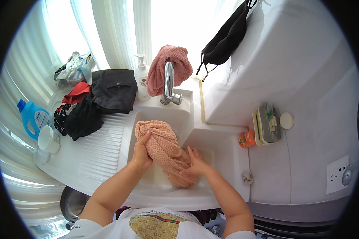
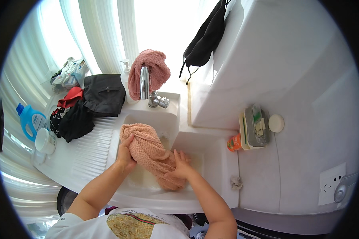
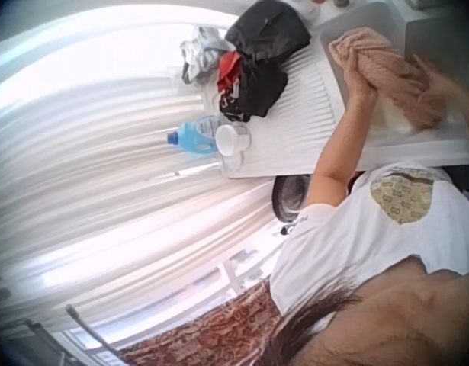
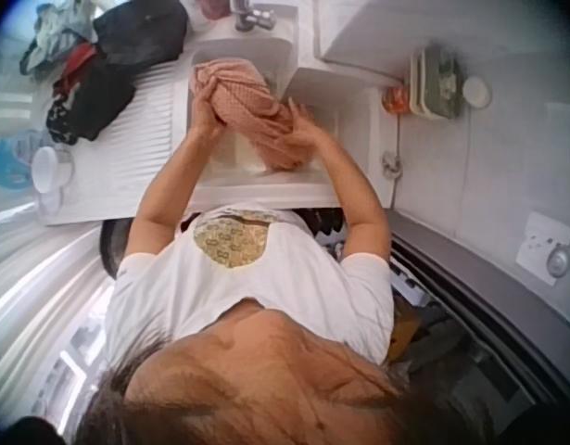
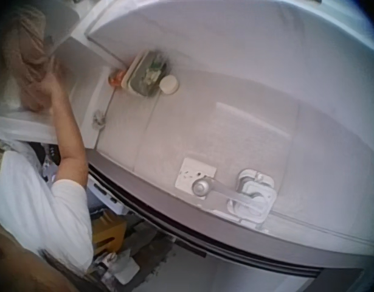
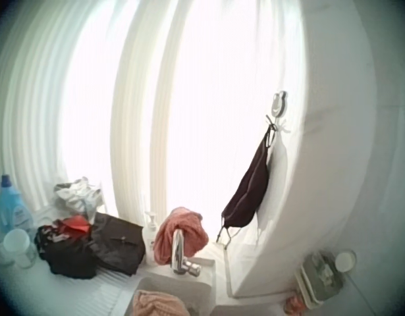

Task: The person hand-washes a pink cloth in a sink, scrubs the cloth with their hands under running water, and wrings it out.

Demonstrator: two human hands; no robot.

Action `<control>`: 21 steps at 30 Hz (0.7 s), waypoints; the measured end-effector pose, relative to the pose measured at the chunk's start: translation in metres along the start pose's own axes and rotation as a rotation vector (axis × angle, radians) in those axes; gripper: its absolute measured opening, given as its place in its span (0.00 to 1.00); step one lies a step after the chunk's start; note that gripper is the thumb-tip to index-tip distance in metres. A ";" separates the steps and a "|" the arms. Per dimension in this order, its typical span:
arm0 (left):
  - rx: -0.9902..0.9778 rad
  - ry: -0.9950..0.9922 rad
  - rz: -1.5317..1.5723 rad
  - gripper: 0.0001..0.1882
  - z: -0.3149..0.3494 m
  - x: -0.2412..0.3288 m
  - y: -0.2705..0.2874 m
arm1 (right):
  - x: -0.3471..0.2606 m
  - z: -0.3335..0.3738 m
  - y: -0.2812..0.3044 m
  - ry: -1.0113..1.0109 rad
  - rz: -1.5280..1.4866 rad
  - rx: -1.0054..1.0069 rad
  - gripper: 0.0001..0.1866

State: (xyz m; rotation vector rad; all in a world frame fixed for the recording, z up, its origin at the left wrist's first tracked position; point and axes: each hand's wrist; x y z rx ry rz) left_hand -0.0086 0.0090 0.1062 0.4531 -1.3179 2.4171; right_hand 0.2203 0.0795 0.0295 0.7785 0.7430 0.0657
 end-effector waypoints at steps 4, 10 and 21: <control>-0.151 0.085 0.107 0.29 0.029 0.022 -0.038 | -0.038 -0.006 -0.020 0.129 0.088 0.271 0.71; -0.225 0.105 0.106 0.30 0.053 0.020 -0.075 | -0.109 -0.023 -0.013 0.453 -0.373 0.334 0.44; 0.070 0.267 0.034 0.24 -0.010 0.001 0.045 | -0.057 0.028 0.024 0.152 -1.130 0.559 0.21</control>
Point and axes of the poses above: each hand's wrist, its own z-axis away from the middle knuckle, its own y-axis out of the back of the hand, x = y × z, and after that the axes turned 6 degrees about y, right-handed
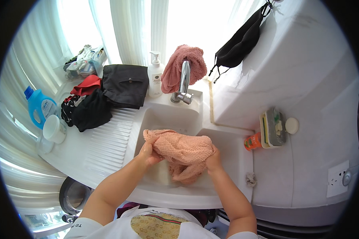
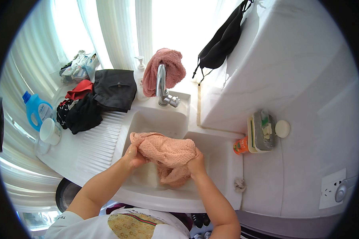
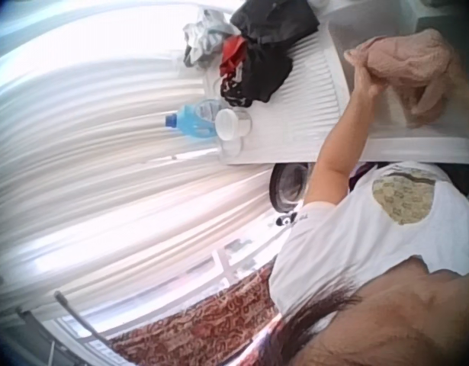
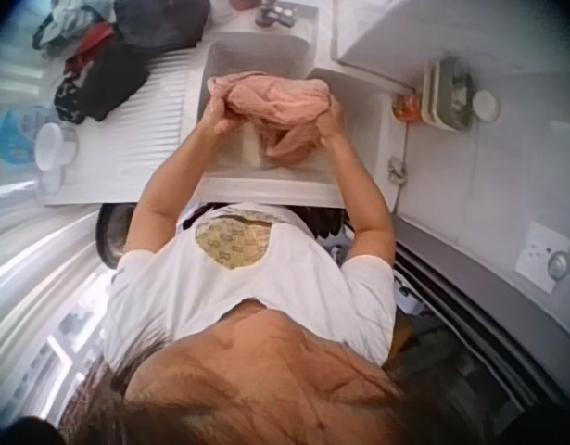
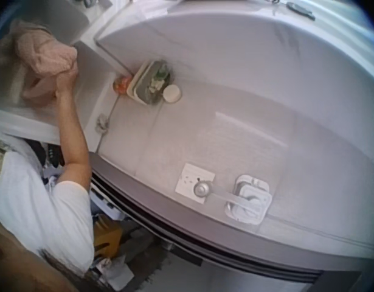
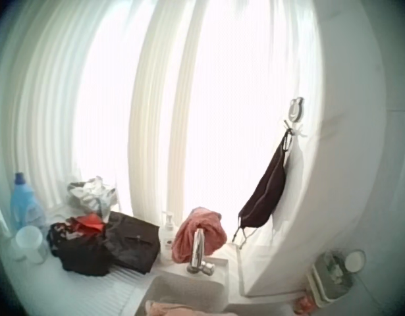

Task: The person hand-washes a pink cloth in a sink, scrubs the cloth with their hands under running water, and wrings it out.

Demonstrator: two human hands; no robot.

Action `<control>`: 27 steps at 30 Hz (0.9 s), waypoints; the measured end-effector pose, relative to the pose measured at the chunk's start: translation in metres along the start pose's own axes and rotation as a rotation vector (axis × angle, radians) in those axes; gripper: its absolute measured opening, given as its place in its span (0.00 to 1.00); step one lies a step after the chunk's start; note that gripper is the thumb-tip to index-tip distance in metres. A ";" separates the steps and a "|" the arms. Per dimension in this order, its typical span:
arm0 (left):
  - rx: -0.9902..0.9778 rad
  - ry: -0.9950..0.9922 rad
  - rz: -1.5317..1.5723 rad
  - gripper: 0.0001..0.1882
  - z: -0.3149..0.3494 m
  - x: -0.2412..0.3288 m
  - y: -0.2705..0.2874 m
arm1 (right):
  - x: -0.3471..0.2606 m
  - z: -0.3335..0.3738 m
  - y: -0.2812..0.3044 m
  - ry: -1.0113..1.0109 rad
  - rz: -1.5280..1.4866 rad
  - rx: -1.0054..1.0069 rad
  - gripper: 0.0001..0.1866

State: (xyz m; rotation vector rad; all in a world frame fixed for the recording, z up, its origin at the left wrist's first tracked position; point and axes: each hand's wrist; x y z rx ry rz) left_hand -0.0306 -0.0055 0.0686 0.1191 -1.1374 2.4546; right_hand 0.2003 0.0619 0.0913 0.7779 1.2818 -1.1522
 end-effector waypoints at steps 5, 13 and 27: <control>-0.156 0.063 0.095 0.23 -0.027 -0.049 0.004 | -0.022 0.023 -0.015 0.165 -0.177 -0.314 0.34; -0.332 -0.151 -0.303 0.28 0.014 -0.021 -0.026 | -0.006 0.026 0.000 -0.254 -0.733 0.076 0.29; -0.031 -1.052 -1.719 0.28 -0.004 -0.065 -0.016 | 0.085 -0.010 -0.019 -0.547 -0.726 -0.127 0.30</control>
Point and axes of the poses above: each hand's wrist, its own z-axis away from the middle knuckle, its own y-axis out of the back of the hand, x = y × z, and after that the axes turned 6 degrees about y, right-handed
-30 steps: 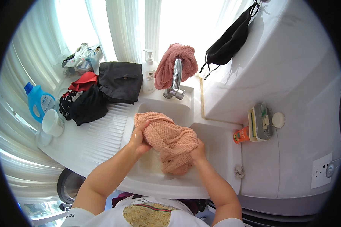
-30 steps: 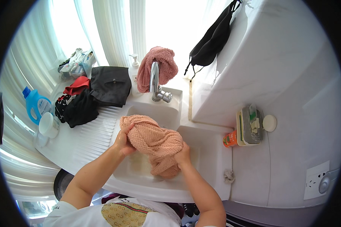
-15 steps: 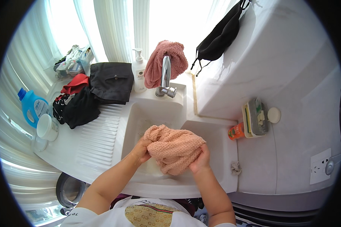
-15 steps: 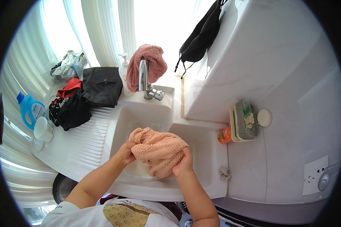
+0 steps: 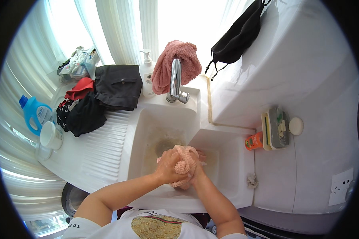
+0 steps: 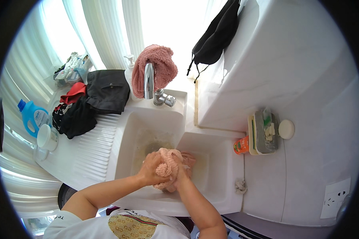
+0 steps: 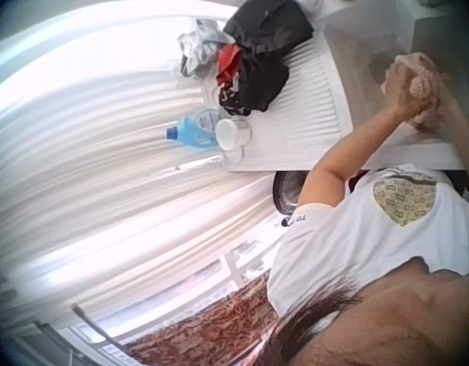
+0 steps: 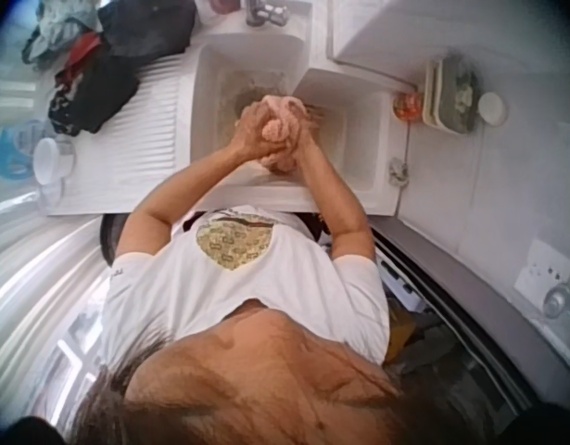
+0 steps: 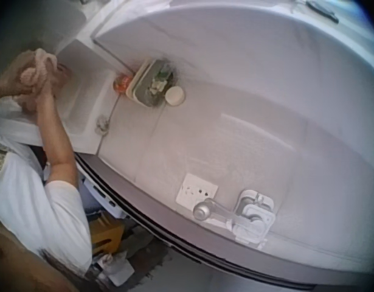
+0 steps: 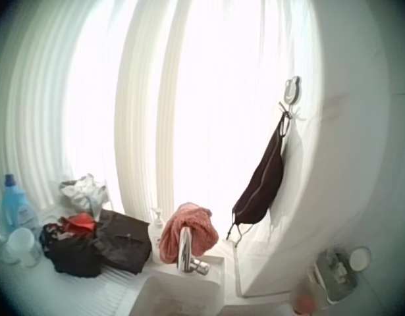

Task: The person hand-washes a pink cloth in a sink, scrubs the cloth with their hands under running water, and wrings it out.

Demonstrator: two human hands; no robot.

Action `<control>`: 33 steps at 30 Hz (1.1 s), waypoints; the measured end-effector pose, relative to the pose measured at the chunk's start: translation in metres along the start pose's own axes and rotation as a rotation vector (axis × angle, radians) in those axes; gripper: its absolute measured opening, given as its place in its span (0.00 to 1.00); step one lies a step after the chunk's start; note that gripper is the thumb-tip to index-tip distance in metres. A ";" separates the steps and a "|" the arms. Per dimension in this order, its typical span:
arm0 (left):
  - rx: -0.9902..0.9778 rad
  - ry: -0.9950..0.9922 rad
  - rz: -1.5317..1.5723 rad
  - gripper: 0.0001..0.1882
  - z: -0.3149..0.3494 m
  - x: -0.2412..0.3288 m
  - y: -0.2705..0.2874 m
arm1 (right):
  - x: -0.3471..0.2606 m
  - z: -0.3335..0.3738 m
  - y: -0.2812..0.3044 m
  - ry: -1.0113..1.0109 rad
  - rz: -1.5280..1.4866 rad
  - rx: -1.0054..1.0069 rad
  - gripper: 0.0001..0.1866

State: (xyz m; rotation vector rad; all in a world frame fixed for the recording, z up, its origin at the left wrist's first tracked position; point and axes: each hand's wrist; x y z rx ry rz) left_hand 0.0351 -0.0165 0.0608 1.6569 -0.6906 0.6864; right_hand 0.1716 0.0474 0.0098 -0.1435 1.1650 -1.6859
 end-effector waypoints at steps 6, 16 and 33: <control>0.028 -0.239 0.065 0.25 -0.002 -0.007 -0.003 | -0.010 0.011 -0.020 0.019 0.128 0.173 0.25; -0.070 -0.254 0.141 0.19 -0.001 -0.016 0.001 | -0.010 0.011 -0.028 0.088 0.271 0.130 0.21; -0.117 0.371 1.206 0.24 0.027 -0.060 0.218 | 0.058 -0.005 -0.165 0.128 0.142 -0.144 0.29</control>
Point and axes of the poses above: each hand's wrist, its own z-axis away from the middle knuckle, its own y-axis out of the back of the hand, x = y × z, and after that the axes turned 6 degrees about y, right-handed
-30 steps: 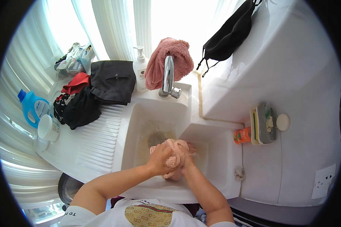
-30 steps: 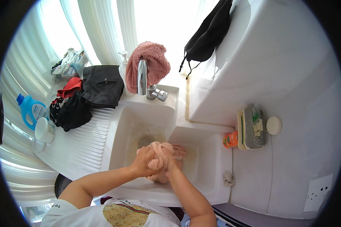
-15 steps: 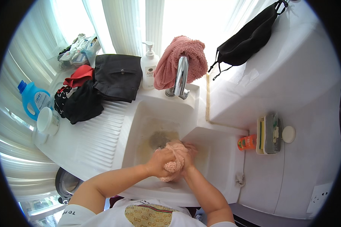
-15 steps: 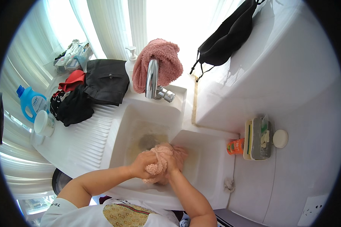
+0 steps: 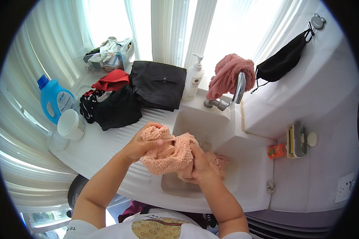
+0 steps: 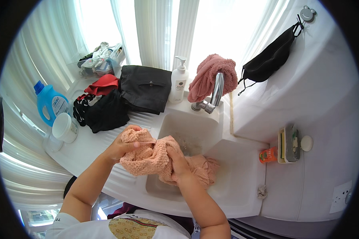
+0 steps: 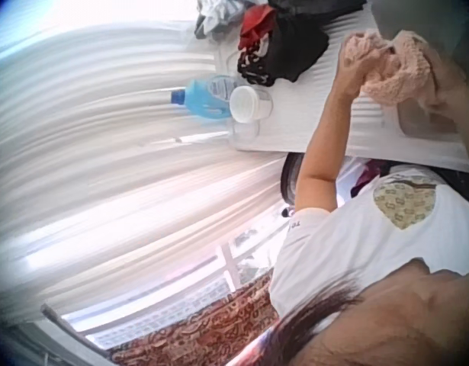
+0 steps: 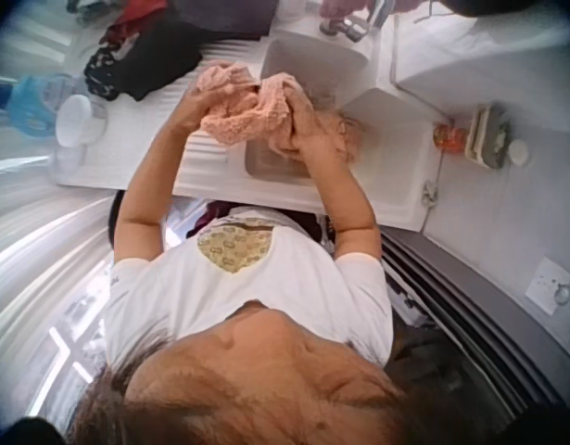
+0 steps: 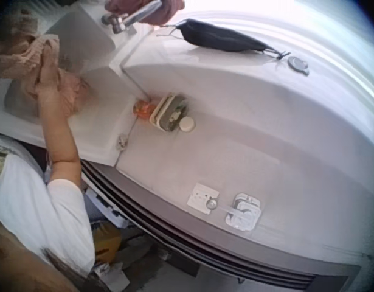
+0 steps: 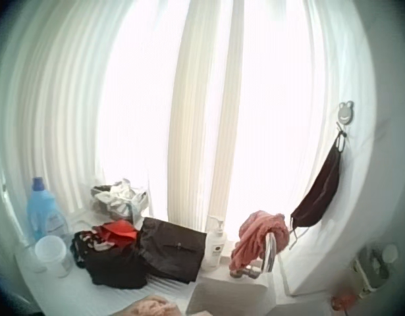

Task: The person hand-washes a pink cloth in a sink, scrubs the cloth with their hands under running water, and wrings it out.

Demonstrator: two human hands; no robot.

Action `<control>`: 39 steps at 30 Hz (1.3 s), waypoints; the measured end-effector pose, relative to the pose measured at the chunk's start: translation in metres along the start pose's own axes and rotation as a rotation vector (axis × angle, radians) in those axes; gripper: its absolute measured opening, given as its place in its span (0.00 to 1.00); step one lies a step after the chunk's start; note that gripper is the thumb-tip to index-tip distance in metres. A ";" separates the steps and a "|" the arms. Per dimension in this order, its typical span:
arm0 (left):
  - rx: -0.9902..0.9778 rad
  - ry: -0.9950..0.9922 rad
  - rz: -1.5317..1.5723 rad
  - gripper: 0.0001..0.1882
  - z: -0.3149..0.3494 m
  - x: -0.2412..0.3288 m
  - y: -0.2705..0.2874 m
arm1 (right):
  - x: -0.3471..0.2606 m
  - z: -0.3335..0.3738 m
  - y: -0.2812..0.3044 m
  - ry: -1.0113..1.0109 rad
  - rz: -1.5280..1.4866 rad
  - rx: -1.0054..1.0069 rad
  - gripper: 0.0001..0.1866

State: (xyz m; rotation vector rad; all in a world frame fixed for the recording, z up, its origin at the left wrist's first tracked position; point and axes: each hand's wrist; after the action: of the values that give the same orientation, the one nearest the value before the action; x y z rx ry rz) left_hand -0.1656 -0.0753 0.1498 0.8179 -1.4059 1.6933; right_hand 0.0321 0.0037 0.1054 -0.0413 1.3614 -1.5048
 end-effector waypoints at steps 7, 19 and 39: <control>0.062 -0.374 -1.303 0.45 0.039 -0.003 0.081 | 0.063 0.002 -0.023 0.539 1.341 -0.027 0.53; 0.027 -0.682 -1.377 0.33 0.011 -0.033 0.088 | 0.122 -0.014 -0.029 1.033 1.819 -0.070 0.52; 0.017 -0.550 -1.117 0.12 -0.050 -0.035 0.094 | 0.082 -0.071 -0.031 1.072 1.624 -0.231 0.30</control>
State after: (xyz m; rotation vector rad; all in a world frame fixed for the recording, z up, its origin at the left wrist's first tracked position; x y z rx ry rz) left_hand -0.2300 -0.0400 0.0653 1.7383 -0.8999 0.6236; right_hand -0.0682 -0.0084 0.0557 1.5138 1.5478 0.1477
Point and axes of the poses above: each hand's wrist, its own z-axis away from the middle knuckle, its own y-axis out of the back of the hand, x = y × z, and after that the axes turned 6 degrees about y, right-handed
